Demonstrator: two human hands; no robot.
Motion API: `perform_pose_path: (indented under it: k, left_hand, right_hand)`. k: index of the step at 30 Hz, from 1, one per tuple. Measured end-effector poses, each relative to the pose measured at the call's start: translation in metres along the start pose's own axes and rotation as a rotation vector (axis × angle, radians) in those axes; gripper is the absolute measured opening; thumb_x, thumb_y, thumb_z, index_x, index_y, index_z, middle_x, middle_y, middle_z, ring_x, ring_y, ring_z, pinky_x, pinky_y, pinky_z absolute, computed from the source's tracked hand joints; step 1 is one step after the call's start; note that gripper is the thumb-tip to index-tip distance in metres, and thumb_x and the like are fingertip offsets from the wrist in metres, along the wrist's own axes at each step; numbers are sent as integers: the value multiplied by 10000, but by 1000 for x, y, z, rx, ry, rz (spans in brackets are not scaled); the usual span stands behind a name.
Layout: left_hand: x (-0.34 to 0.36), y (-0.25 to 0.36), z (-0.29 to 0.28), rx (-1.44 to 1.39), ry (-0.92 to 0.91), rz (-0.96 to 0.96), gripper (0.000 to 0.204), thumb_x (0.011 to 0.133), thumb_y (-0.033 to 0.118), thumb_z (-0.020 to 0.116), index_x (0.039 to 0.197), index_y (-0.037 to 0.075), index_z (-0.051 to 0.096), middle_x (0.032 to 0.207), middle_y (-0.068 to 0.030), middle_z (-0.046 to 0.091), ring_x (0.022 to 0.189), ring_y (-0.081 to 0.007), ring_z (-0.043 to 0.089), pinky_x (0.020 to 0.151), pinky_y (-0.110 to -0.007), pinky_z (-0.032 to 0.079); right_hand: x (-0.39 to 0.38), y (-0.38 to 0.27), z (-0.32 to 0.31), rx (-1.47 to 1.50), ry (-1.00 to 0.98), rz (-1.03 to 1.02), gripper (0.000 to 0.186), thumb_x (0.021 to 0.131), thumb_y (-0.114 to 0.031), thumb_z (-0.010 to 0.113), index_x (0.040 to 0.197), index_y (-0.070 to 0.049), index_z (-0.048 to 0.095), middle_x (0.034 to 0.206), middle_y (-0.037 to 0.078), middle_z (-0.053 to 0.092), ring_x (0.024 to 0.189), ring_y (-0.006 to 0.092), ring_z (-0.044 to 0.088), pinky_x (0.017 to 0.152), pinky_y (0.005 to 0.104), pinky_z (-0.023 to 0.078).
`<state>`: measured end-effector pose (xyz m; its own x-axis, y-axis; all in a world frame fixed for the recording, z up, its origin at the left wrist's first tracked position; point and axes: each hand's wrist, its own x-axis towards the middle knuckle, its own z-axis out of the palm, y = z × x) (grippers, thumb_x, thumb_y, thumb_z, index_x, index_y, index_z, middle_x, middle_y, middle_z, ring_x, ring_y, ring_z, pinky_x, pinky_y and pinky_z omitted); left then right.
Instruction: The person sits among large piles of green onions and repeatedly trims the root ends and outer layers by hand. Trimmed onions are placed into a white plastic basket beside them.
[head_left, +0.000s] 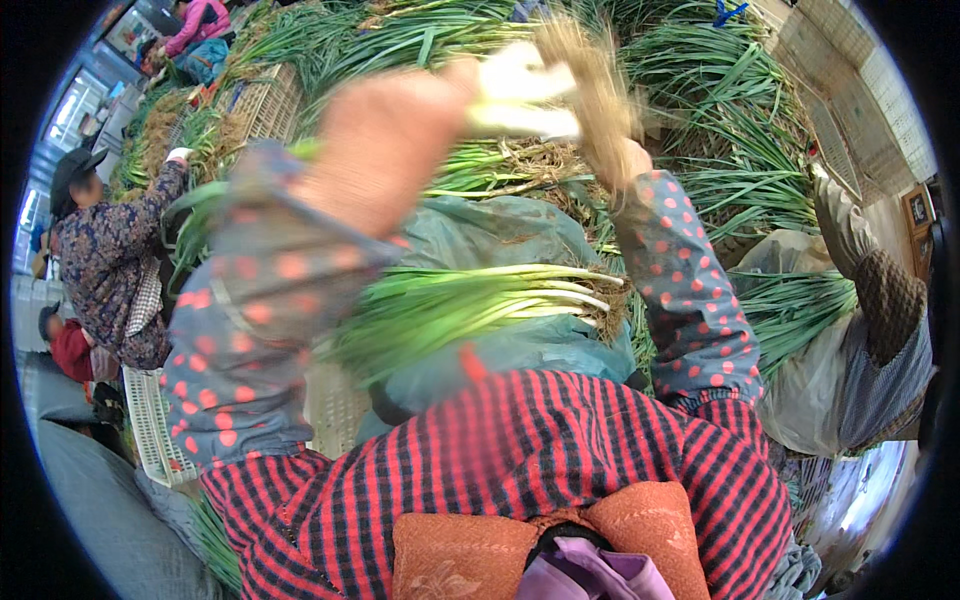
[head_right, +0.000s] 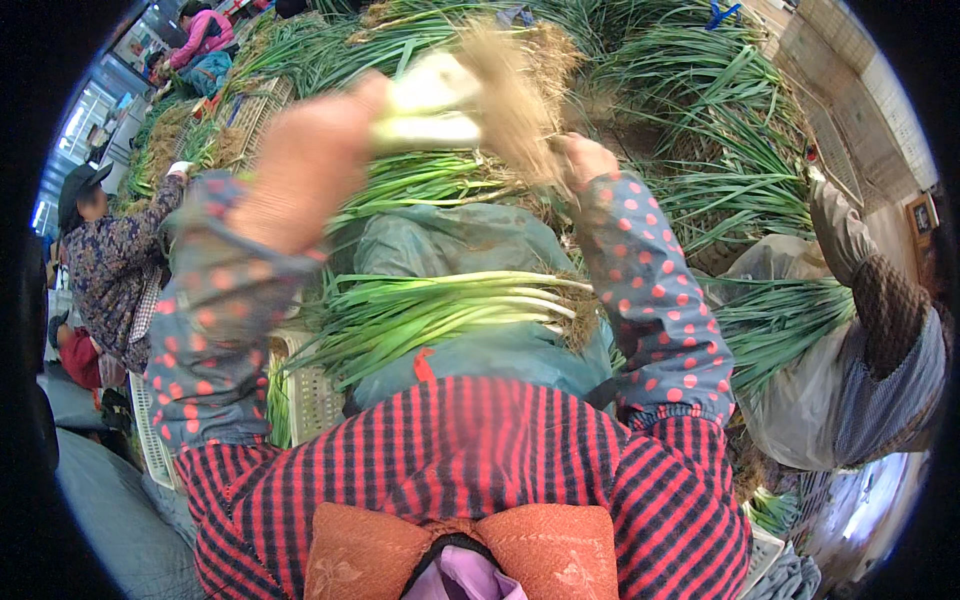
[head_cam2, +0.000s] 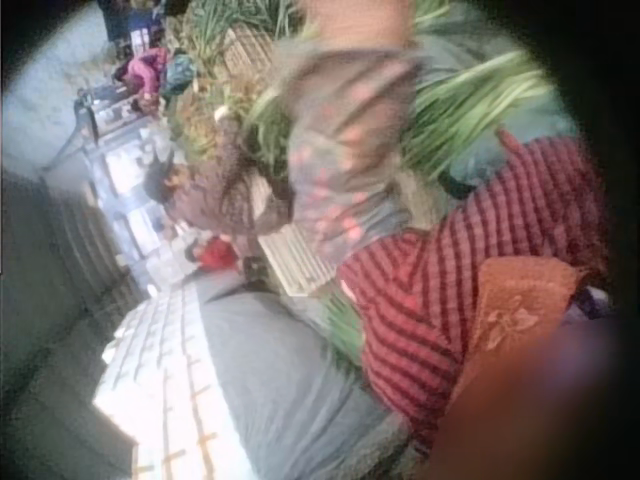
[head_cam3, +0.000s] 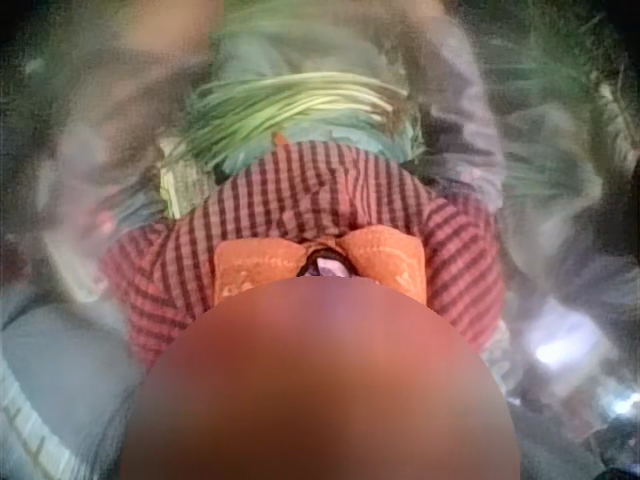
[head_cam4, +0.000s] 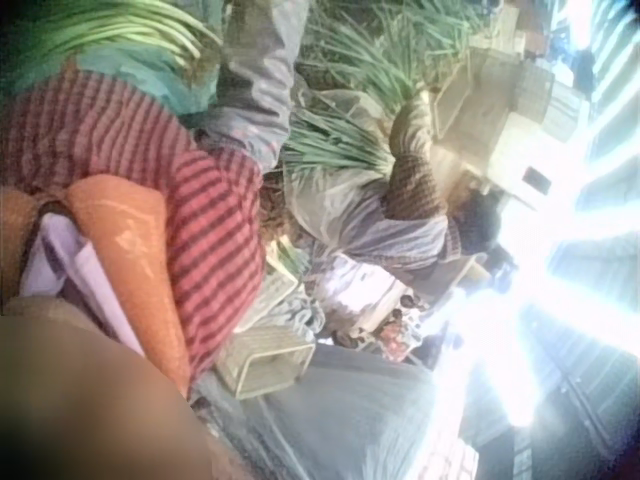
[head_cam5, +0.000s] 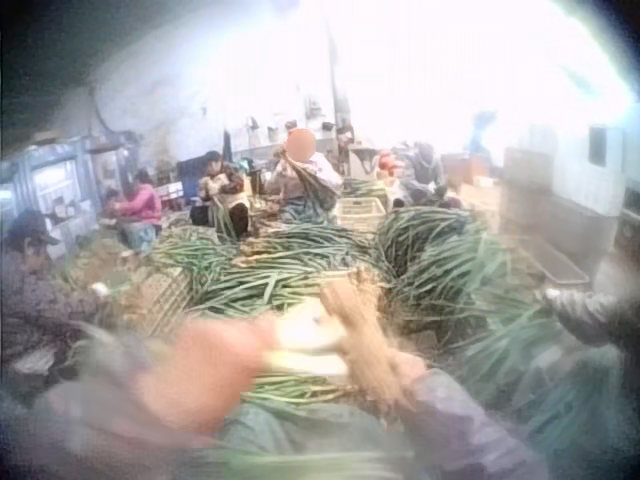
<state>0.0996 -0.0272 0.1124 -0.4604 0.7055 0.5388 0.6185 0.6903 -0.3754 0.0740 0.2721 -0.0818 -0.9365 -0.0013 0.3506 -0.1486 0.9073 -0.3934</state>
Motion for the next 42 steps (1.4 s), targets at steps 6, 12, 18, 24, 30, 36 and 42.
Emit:
perform_pose_path:
  k: [6, 12, 18, 24, 30, 36, 42]
  left_hand:
    - [-59, 115, 65, -340, -352, 38, 215, 731, 195, 599, 860, 60, 492, 610, -65, 570, 515, -213, 604, 387, -322, 457]
    - [-88, 141, 111, -796, -592, 80, 617, 649, 464, 711, 1010, 7, 506, 968, -111, 548, 975, -263, 520, 805, -407, 449]
    - [-90, 110, 104, -961, -532, 21, 345, 764, 292, 640, 942, 8, 556, 897, -139, 557, 915, -307, 543, 787, -409, 450]
    - [-74, 2, 148, -673, -197, -184, 140, 759, 198, 617, 822, 73, 613, 762, -115, 582, 770, -323, 565, 671, -420, 460]
    - [-66, -6, 187, -751, -293, -155, 130, 790, 218, 605, 825, 94, 609, 760, -108, 595, 696, -330, 573, 576, -423, 452]
    - [-57, 21, 179, -686, -186, -194, 119, 781, 210, 623, 768, 104, 572, 750, -86, 578, 678, -302, 588, 551, -406, 457]
    - [-59, 25, 168, -657, -103, -136, 66, 712, 117, 605, 739, 83, 555, 693, -88, 545, 594, -282, 594, 502, -385, 473]
  right_hand:
    - [14, -17, -12, 72, 61, 146, 240, 732, -235, 690, 850, -49, 594, 764, 120, 642, 721, 267, 632, 654, 343, 495]
    - [15, -28, -6, 186, -131, -47, 216, 747, -167, 657, 931, -61, 617, 801, 150, 636, 734, 292, 627, 659, 345, 487]
    - [33, -75, 98, -214, -691, -354, 311, 713, -161, 644, 1024, -155, 637, 985, 124, 625, 951, 288, 597, 826, 386, 478]
    - [40, -64, 83, 87, -475, -357, 262, 733, -138, 638, 995, -138, 638, 949, 90, 603, 896, 297, 574, 745, 410, 455]
    - [42, -70, 21, 143, -386, -389, 290, 762, -200, 659, 1021, -75, 628, 891, 95, 630, 837, 279, 595, 759, 379, 441]
    - [33, -93, 28, 316, -351, -152, 362, 804, -405, 595, 871, -55, 659, 763, 122, 649, 711, 306, 618, 639, 380, 476]
    - [29, -102, 39, 406, -312, 55, 251, 847, -290, 576, 823, -49, 642, 644, 142, 569, 578, 284, 540, 568, 360, 441]
